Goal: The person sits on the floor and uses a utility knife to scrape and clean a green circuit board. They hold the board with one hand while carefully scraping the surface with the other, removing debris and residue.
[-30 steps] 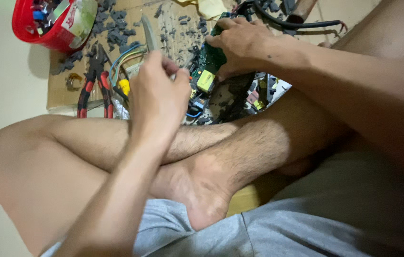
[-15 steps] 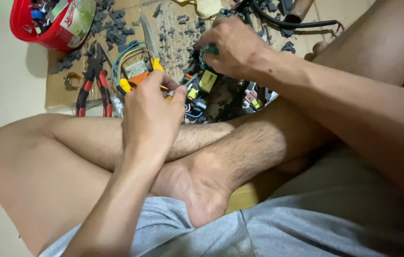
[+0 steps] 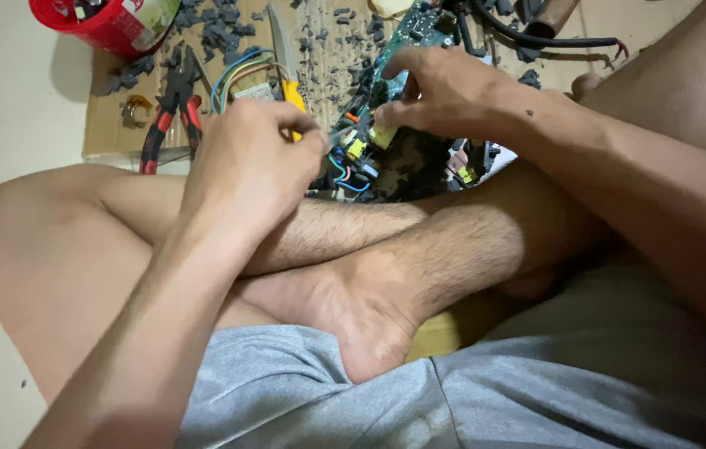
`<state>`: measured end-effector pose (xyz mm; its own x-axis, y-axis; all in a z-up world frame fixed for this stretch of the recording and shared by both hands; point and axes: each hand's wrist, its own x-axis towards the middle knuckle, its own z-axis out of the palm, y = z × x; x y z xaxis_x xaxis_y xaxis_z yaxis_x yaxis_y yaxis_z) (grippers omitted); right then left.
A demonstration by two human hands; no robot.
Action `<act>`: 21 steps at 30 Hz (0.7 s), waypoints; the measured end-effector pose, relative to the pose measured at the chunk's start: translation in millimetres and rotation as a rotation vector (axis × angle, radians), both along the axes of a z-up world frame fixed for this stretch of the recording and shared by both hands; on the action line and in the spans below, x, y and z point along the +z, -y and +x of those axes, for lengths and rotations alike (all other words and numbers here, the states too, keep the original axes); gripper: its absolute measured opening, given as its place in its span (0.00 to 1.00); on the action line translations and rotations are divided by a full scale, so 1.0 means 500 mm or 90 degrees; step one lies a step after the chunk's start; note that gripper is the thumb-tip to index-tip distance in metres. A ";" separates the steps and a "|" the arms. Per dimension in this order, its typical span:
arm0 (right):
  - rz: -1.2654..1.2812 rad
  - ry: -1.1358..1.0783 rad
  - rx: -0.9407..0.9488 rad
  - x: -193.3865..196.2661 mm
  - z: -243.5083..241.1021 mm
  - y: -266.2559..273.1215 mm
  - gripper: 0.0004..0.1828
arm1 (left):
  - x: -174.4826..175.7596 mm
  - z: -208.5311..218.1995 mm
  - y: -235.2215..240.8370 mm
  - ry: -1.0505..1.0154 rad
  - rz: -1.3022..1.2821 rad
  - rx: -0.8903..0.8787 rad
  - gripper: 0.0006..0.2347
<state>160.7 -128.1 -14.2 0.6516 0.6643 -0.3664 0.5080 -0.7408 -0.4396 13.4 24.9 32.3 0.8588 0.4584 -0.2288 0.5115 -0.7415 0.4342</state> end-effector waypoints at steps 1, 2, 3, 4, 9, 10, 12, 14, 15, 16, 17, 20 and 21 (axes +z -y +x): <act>-0.007 -0.032 -0.019 0.007 -0.006 0.000 0.31 | -0.006 0.007 -0.005 0.016 0.023 -0.031 0.10; -0.015 -0.064 -0.038 0.014 -0.011 0.001 0.31 | -0.012 0.015 -0.009 0.033 0.045 -0.062 0.11; -0.016 -0.063 -0.039 -0.003 0.001 0.001 0.31 | 0.018 0.021 0.003 0.034 0.044 -0.063 0.11; -0.023 -0.035 0.000 -0.021 0.013 0.001 0.27 | 0.049 0.027 0.015 -0.055 0.006 -0.013 0.12; -0.022 -0.041 0.035 -0.052 0.037 0.005 0.26 | 0.110 0.050 0.044 -0.210 -0.128 0.115 0.13; -0.005 -0.032 0.040 -0.061 0.042 0.006 0.26 | 0.102 0.054 0.038 -0.210 -0.124 0.111 0.13; 0.010 -0.027 0.046 -0.075 0.044 0.006 0.25 | 0.091 0.059 0.034 -0.214 -0.121 0.108 0.13; 0.013 0.013 0.046 -0.076 0.043 0.000 0.22 | 0.090 0.064 0.031 -0.206 -0.170 0.107 0.09; 0.015 0.013 0.049 -0.073 0.040 0.000 0.22 | 0.076 0.067 0.031 -0.206 -0.169 0.110 0.09; 0.006 0.001 0.041 -0.069 0.037 -0.001 0.22 | 0.064 0.070 0.029 -0.183 -0.097 0.048 0.07; -0.002 -0.009 0.033 -0.063 0.036 -0.003 0.23 | 0.053 0.076 0.028 -0.159 -0.024 -0.016 0.08; -0.022 -0.005 0.052 -0.058 0.041 -0.008 0.19 | 0.023 0.077 0.068 -0.144 0.064 -0.049 0.08; -0.022 -0.005 0.053 -0.056 0.041 -0.010 0.19 | 0.025 0.081 0.073 -0.144 0.063 -0.048 0.08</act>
